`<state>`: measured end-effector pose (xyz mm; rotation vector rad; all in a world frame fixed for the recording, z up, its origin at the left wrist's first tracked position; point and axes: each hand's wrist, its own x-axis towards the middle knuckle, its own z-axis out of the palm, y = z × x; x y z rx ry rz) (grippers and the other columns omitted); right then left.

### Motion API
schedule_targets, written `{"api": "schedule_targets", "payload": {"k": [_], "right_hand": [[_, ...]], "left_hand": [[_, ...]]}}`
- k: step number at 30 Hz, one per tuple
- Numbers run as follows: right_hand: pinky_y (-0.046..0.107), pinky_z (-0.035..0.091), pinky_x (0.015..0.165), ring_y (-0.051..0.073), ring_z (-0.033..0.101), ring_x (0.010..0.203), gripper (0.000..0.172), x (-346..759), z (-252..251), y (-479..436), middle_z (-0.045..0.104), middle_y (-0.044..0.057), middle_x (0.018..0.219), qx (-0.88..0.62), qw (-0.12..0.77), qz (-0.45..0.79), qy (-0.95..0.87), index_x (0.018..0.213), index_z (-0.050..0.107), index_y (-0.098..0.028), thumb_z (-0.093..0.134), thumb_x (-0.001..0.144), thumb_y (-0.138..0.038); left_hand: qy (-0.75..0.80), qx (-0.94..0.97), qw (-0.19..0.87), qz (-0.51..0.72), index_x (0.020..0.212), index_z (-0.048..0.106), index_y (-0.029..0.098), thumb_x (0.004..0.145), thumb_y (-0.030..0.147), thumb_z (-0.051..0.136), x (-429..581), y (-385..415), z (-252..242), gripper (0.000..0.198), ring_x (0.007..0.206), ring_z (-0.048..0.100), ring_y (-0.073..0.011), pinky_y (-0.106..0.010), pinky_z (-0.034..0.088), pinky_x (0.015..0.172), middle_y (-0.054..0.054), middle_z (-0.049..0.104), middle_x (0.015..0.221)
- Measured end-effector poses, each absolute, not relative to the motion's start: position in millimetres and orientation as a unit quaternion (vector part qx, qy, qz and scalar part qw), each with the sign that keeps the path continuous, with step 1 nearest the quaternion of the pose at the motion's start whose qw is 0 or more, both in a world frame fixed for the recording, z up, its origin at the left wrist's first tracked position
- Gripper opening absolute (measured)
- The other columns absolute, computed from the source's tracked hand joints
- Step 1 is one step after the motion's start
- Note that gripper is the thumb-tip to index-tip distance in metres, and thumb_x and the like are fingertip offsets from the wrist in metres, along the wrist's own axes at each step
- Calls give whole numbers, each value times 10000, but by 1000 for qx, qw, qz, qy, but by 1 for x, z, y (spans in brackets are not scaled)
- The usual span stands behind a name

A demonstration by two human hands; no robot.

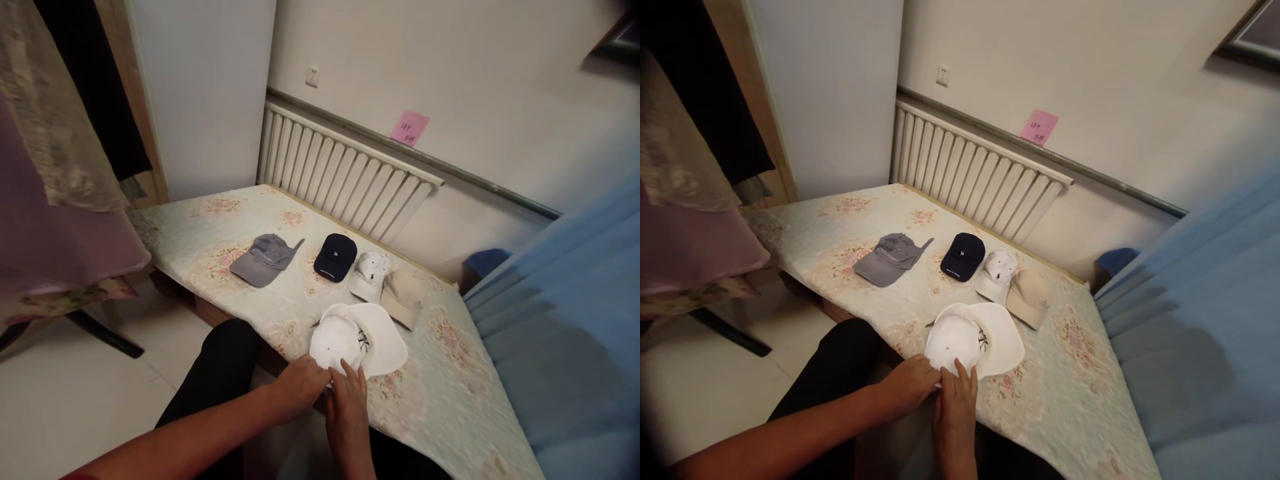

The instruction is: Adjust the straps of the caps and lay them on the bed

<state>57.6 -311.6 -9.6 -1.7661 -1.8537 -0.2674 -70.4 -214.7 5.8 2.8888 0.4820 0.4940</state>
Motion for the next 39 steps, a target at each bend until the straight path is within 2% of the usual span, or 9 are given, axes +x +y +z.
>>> {"api": "schedule_targets", "payload": {"k": [3, 8, 14, 19, 24, 32, 39], "right_hand": [[597, 227, 1078, 240, 540, 1140, 335, 65, -18, -309, 669, 69, 995, -655, 290, -100, -690, 1072, 564, -197, 372, 843, -46], [557, 269, 1072, 214, 584, 1064, 282, 74, -22, -310, 664, 72, 934, -660, 308, -107, -677, 961, 606, -210, 371, 872, -81], [536, 335, 1039, 196, 618, 963, 259, 85, -25, -313, 663, 63, 920, -654, 354, -91, -662, 954, 594, -206, 392, 852, -81], [542, 342, 1034, 187, 633, 875, 275, 89, -18, -317, 674, 42, 919, -670, 360, -43, -648, 992, 594, -221, 400, 846, -91], [520, 380, 1015, 196, 638, 877, 268, 87, -12, -318, 686, 45, 919, -680, 362, -40, -636, 1000, 610, -215, 405, 864, -109], [496, 415, 994, 200, 652, 852, 235, 81, -11, -317, 700, 46, 906, -677, 365, -54, -636, 996, 615, -211, 425, 880, -136], [391, 470, 914, 196, 632, 902, 199, 61, 5, -313, 690, 52, 938, -663, 399, -34, -632, 1019, 614, -214, 459, 894, -201]], "left_hand": [[164, 967, 90, 170, 876, 600, 142, 886, 200, 477, -75, -213, 8, 136, 735, 605, -211, -332, 438, 698, -52, 653, 770], [156, 965, 110, 182, 877, 597, 155, 905, 181, 431, -85, -205, 11, 171, 766, 594, -189, -307, 429, 722, -44, 643, 791], [155, 952, 136, 227, 909, 602, 170, 905, 197, 435, -98, -194, 29, 170, 811, 592, -180, -295, 435, 747, -43, 647, 840], [138, 947, 176, 230, 954, 596, 174, 918, 246, 422, -103, -190, 48, 192, 852, 595, -177, -276, 451, 757, -43, 645, 894], [142, 928, 233, 253, 977, 594, 168, 943, 266, 376, -104, -190, 65, 241, 858, 591, -149, -244, 450, 774, -47, 636, 918], [226, 881, 297, 292, 796, 599, 172, 869, 206, 496, -99, -190, 73, 131, 736, 565, -116, -215, 422, 700, 1, 617, 777], [187, 887, 323, 271, 816, 609, 170, 855, 190, 493, -88, -200, 76, 124, 756, 567, -117, -213, 408, 706, 2, 626, 794]]}}
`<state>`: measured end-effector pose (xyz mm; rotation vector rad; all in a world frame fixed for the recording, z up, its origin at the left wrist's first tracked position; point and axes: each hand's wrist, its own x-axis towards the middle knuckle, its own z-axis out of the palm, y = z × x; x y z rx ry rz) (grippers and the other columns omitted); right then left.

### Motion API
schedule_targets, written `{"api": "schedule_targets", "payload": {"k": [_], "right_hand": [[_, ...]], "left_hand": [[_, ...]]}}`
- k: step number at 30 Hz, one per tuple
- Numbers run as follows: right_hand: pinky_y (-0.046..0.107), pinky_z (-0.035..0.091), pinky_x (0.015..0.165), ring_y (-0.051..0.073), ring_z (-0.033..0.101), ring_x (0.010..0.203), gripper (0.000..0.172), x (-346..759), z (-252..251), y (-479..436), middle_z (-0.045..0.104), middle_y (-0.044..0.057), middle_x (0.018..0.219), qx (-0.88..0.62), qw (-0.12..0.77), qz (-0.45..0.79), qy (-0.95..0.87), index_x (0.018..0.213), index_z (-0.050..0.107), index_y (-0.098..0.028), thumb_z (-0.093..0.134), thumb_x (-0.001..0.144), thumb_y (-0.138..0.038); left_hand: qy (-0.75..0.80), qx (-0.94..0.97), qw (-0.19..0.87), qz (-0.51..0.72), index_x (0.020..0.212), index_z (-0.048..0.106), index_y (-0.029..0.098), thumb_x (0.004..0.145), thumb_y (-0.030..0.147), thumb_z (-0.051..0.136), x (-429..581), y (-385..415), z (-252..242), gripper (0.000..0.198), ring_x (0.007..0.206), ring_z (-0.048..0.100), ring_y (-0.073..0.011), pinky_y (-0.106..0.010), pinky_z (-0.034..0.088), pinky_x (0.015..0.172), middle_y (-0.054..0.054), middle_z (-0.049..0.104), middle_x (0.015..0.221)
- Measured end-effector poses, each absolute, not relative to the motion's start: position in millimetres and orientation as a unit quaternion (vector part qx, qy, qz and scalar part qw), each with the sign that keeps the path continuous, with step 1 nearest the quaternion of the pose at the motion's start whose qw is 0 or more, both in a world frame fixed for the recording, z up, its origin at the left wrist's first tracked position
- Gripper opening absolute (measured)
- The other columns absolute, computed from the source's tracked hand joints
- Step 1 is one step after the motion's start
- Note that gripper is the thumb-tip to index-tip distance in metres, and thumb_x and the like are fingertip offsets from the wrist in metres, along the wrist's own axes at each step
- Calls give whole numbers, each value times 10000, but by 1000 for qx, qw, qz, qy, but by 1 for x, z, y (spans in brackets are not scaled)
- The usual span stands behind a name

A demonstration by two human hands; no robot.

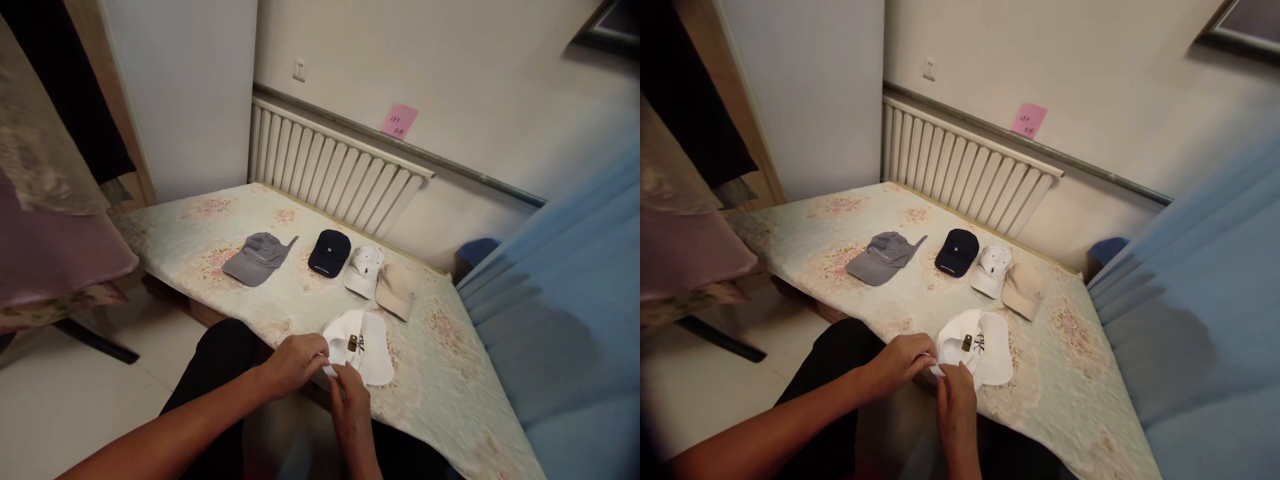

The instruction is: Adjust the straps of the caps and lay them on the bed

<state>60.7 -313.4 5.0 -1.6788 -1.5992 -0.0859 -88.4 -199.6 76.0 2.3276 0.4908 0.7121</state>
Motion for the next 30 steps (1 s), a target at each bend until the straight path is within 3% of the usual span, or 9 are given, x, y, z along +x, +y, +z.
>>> {"api": "schedule_targets", "payload": {"k": [6, 10, 14, 18, 22, 25, 30], "right_hand": [[259, 443, 621, 159, 568, 693, 211, 51, 17, -318, 623, 27, 755, -685, 388, 11, -616, 817, 591, -207, 407, 918, -217], [255, 395, 593, 154, 523, 644, 207, 50, 15, -319, 573, 7, 694, -703, 365, 3, -611, 731, 520, -211, 415, 910, -210], [246, 375, 589, 150, 516, 638, 212, 48, 14, -319, 557, 0, 686, -690, 360, -12, -628, 702, 488, -215, 422, 903, -197], [252, 373, 600, 159, 523, 651, 206, 43, 10, -320, 556, 4, 687, -680, 342, -30, -648, 710, 504, -217, 416, 892, -177], [250, 395, 610, 167, 544, 689, 225, 38, 8, -324, 578, 19, 716, -672, 337, 2, -659, 721, 538, -212, 403, 900, -187], [250, 429, 631, 167, 565, 715, 215, 39, 9, -329, 600, 27, 749, -664, 354, 59, -656, 745, 580, -208, 431, 899, -218], [249, 492, 702, 164, 630, 786, 152, 57, 6, -338, 671, 22, 845, -644, 445, 164, -601, 901, 645, -216, 500, 874, -251]], "left_hand": [[276, 836, 361, 309, 819, 597, 174, 862, 291, 485, -68, -192, 82, 168, 758, 557, -131, -239, 427, 715, -9, 613, 802], [333, 818, 360, 300, 984, 585, 165, 855, 340, 474, -38, -177, 89, 244, 911, 583, -171, -283, 449, 819, -58, 639, 975], [351, 850, 337, 203, 1227, 496, 116, 853, 441, 458, 3, -157, 96, 497, 1153, 525, -241, -340, 403, 955, -145, 563, 1255], [360, 884, 291, 60, 1326, 398, 90, 846, 533, 417, 45, -141, 103, 653, 1208, 499, -274, -348, 426, 925, -184, 504, 1332], [336, 904, 263, 2, 1206, 521, 125, 795, 467, 518, 76, -141, 109, 535, 1122, 567, -270, -320, 473, 834, -162, 576, 1253], [321, 917, 234, -39, 1106, 596, 127, 779, 320, 556, 88, -149, 109, 382, 1043, 613, -271, -319, 498, 776, -161, 628, 1164], [304, 935, 173, -64, 1040, 636, 93, 786, 121, 497, 87, -158, 107, 291, 983, 638, -290, -359, 516, 738, -214, 641, 1100]]}}
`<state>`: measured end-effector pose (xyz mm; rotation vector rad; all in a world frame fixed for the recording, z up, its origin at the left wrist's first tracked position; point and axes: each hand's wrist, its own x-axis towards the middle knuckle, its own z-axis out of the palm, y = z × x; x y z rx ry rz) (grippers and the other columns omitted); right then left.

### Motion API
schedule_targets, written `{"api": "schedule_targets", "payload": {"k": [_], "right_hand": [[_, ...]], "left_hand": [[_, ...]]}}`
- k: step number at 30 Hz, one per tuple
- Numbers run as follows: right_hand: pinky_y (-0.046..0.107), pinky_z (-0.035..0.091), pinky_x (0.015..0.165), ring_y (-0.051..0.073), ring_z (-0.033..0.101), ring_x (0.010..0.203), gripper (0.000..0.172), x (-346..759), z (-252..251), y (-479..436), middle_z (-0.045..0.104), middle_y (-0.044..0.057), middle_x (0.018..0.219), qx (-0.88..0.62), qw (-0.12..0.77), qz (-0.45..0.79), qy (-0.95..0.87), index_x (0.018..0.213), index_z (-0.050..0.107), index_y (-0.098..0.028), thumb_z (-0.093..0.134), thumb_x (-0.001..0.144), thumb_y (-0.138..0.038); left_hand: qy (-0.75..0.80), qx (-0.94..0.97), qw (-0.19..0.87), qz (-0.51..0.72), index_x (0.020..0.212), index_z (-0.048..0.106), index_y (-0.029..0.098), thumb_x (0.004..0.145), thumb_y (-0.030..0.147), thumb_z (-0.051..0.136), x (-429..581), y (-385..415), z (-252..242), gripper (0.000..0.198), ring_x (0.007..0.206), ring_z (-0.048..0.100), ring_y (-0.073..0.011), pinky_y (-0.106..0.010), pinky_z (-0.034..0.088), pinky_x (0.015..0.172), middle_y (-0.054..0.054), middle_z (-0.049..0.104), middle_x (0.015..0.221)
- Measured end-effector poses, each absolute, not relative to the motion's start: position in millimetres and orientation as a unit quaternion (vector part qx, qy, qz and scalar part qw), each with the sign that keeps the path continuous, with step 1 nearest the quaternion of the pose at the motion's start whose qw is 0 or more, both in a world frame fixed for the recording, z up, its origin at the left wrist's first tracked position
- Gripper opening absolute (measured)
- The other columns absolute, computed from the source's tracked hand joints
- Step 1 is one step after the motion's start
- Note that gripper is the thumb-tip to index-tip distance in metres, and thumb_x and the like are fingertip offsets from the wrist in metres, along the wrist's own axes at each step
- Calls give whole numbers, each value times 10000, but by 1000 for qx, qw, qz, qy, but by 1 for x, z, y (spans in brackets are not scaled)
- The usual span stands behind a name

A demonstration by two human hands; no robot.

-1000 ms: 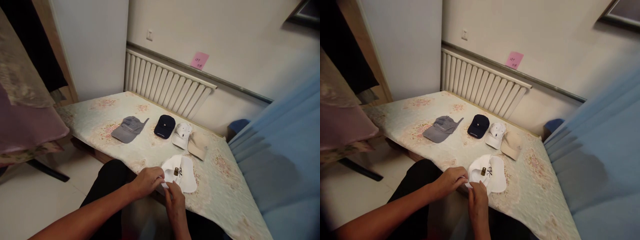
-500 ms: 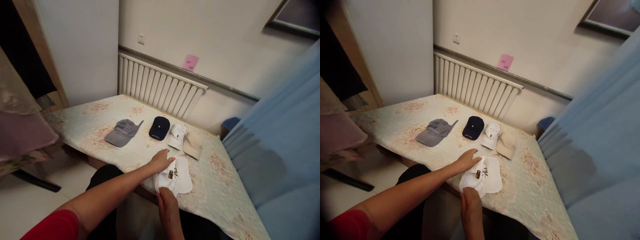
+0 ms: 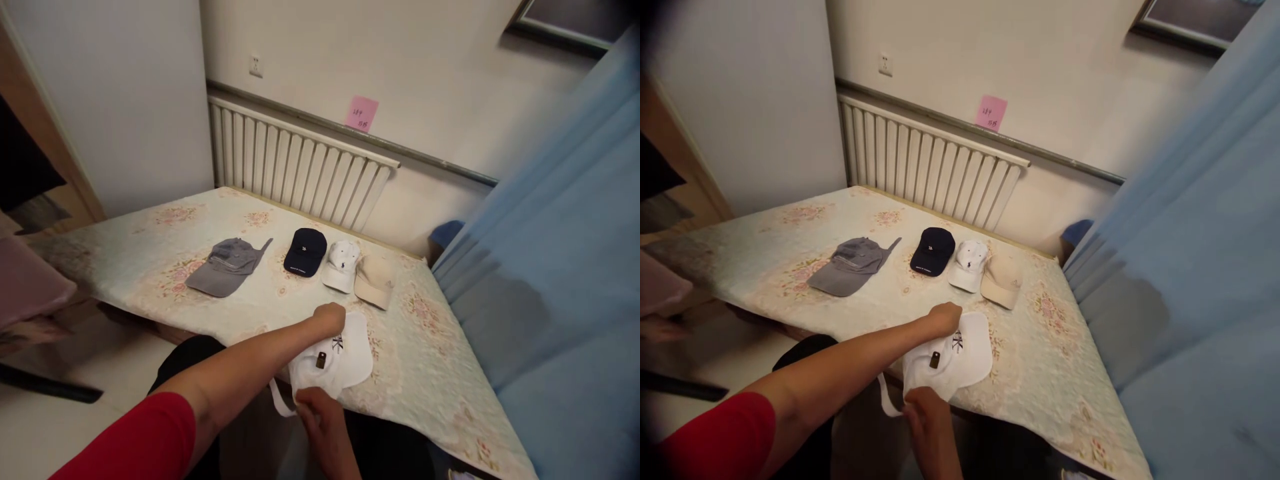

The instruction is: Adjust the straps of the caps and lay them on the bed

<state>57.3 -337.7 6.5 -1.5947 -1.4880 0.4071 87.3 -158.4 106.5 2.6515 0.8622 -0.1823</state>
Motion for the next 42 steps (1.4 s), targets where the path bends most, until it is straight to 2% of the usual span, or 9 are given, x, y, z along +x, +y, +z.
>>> {"api": "schedule_targets", "payload": {"k": [5, 8, 13, 17, 26, 29, 33, 36, 42], "right_hand": [[279, 539, 722, 180, 664, 813, 227, 86, -7, -334, 707, 53, 869, -687, 503, 53, -522, 903, 666, -200, 443, 887, -242], [344, 547, 814, 195, 662, 909, 265, 96, -21, -324, 709, 86, 962, -689, 493, -37, -530, 958, 666, -186, 410, 899, -220], [429, 508, 926, 219, 568, 1149, 334, 101, -44, -307, 622, 130, 1212, -683, 395, -117, -604, 1126, 615, -177, 379, 893, -133], [518, 424, 999, 281, 401, 1309, 409, 99, -62, -299, 518, 139, 1348, -686, 273, -151, -657, 1250, 536, -174, 452, 854, -112], [539, 294, 1080, 303, 357, 1334, 515, 90, -83, -301, 469, 151, 1391, -712, 221, -106, -658, 1343, 446, -137, 552, 858, -274], [522, 271, 1098, 297, 355, 1335, 514, 93, -83, -301, 468, 142, 1394, -715, 215, -82, -660, 1348, 448, -138, 529, 873, -316], [489, 263, 1112, 262, 287, 1373, 517, 95, -84, -304, 402, 103, 1450, -709, 214, -75, -668, 1394, 378, -151, 456, 909, -310], [466, 266, 1115, 248, 257, 1386, 531, 103, -86, -308, 386, 98, 1460, -704, 205, -98, -673, 1399, 367, -142, 452, 913, -337], [476, 263, 1107, 281, 246, 1387, 615, 139, -83, -312, 344, 154, 1473, -710, 140, -132, -678, 1394, 367, -105, 522, 872, -391]], "left_hand": [[228, 964, 121, -58, 1007, 658, 88, 795, 80, 483, 78, -148, 128, 276, 977, 627, -317, -420, 501, 771, -228, 644, 1068], [171, 977, 106, -68, 950, 685, 151, 769, 61, 521, 76, -139, 146, 260, 956, 624, -282, -379, 482, 780, -166, 669, 1041], [113, 986, 90, -82, 821, 698, 209, 682, 11, 587, 73, -131, 151, 266, 844, 622, -220, -299, 446, 722, -77, 700, 928], [106, 991, 62, -50, 892, 679, 155, 812, 71, 463, 68, -130, 135, 245, 883, 614, -261, -351, 433, 736, -141, 676, 961], [61, 985, 52, 155, 975, 595, 127, 875, 163, 440, 35, -162, 45, 188, 1007, 561, -227, -359, 441, 874, -123, 616, 1039], [52, 974, 102, 194, 1139, 545, 119, 859, 239, 496, 13, -177, -12, 309, 1170, 493, -226, -348, 405, 980, -134, 546, 1253], [90, 964, 112, 225, 1336, 400, 133, 877, 218, 441, -17, -188, -70, 468, 1268, 423, -198, -378, 329, 1076, -116, 493, 1351], [92, 968, 67, 226, 1426, 271, 145, 871, 199, 433, -31, -192, -87, 581, 1353, 313, -202, -396, 257, 1122, -99, 395, 1446], [100, 969, 21, 224, 1384, 364, 144, 870, 177, 446, -35, -195, -88, 521, 1358, 307, -218, -389, 243, 1125, -86, 400, 1447]]}}
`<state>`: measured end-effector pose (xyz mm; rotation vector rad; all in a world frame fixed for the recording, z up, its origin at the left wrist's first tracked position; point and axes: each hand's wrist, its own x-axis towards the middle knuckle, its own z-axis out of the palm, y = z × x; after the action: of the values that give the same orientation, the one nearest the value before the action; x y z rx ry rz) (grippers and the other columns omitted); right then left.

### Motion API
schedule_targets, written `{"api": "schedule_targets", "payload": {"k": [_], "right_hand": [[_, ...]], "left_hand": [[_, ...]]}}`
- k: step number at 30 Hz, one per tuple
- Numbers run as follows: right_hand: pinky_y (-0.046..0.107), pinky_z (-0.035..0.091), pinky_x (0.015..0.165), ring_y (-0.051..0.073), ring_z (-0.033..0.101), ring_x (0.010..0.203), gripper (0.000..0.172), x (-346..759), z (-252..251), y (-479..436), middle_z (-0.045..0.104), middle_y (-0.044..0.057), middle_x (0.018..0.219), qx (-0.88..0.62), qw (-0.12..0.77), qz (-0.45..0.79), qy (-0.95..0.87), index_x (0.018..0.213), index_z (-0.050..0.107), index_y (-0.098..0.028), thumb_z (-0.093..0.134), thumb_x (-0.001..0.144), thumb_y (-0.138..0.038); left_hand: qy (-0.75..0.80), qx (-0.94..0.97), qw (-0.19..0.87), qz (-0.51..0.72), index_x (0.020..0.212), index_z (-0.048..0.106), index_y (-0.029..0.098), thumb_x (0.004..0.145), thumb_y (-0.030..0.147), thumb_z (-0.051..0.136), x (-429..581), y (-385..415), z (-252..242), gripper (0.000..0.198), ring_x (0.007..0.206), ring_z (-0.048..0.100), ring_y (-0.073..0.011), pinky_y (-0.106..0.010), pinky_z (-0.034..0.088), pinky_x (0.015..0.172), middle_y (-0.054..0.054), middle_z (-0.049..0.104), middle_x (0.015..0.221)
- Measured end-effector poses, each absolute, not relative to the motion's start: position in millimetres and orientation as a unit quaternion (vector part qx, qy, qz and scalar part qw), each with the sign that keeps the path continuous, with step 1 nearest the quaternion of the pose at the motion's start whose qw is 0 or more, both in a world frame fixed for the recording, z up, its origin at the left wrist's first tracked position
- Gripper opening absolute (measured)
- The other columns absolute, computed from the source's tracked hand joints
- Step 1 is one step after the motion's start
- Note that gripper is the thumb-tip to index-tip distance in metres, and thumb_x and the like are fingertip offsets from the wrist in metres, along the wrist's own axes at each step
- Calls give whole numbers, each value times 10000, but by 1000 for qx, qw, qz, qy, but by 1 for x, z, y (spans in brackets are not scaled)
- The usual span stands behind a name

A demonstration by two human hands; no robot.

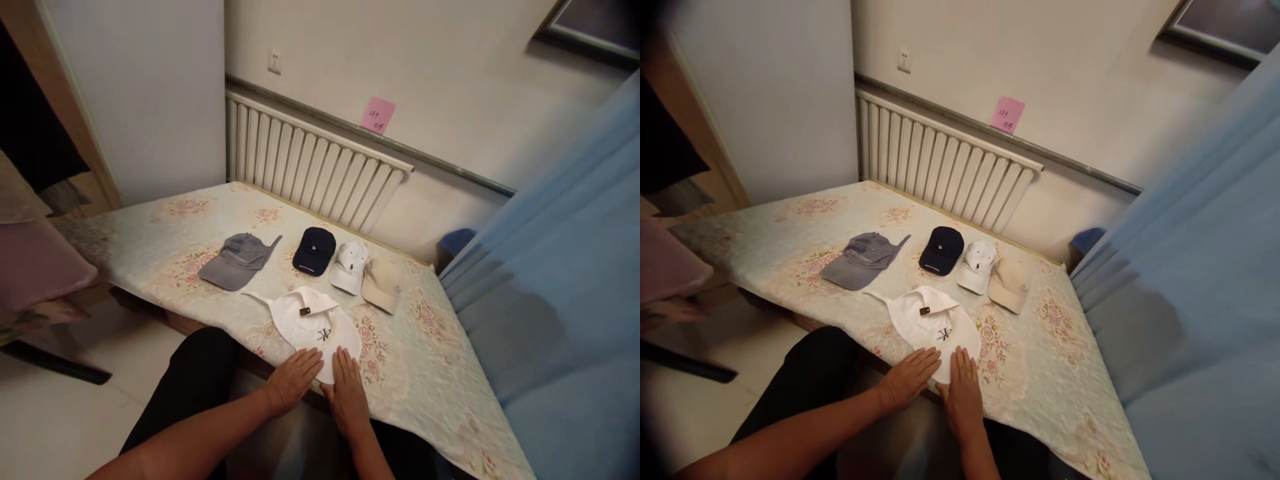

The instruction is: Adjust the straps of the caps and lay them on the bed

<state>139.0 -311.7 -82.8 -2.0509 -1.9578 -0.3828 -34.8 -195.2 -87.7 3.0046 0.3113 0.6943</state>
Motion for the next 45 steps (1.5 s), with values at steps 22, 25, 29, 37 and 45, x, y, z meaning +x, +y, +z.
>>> {"api": "schedule_targets", "payload": {"k": [22, 25, 29, 37, 45], "right_hand": [[508, 262, 1096, 273, 168, 1411, 611, 111, -107, -313, 311, 133, 1494, -717, 171, -164, -656, 1432, 283, -114, 474, 890, -322], [507, 267, 1092, 275, 186, 1406, 598, 112, -107, -313, 321, 135, 1489, -713, 178, -167, -657, 1431, 288, -117, 449, 907, -355], [511, 280, 1083, 280, 217, 1397, 616, 112, -108, -312, 354, 135, 1472, -710, 190, -170, -656, 1423, 309, -127, 444, 908, -435], [489, 290, 1087, 252, 284, 1376, 540, 116, -103, -315, 381, 126, 1457, -706, 188, -147, -667, 1412, 332, -139, 413, 935, -380], [499, 290, 1089, 270, 255, 1384, 505, 138, -88, -290, 392, 154, 1446, -698, 174, -164, -675, 1357, 413, -101, 421, 933, -375]], "left_hand": [[118, 965, 10, 233, 1414, 323, 144, 857, 160, 429, -32, -200, -95, 567, 1360, 300, -216, -388, 238, 1119, -74, 396, 1451], [122, 964, 14, 235, 1419, 312, 141, 839, 154, 444, -31, -201, -97, 595, 1364, 292, -218, -396, 230, 1124, -76, 392, 1454], [122, 963, 18, 240, 1404, 338, 137, 827, 166, 462, -31, -203, -97, 590, 1367, 288, -221, -399, 230, 1125, -81, 392, 1453], [126, 960, 15, 248, 1385, 369, 149, 891, 212, 432, -32, -203, -95, 502, 1345, 330, -213, -394, 268, 1106, -91, 423, 1432], [133, 957, -3, 258, 1385, 373, 158, 880, 164, 424, -31, -202, -101, 508, 1351, 320, -201, -377, 247, 1115, -64, 416, 1440]]}}
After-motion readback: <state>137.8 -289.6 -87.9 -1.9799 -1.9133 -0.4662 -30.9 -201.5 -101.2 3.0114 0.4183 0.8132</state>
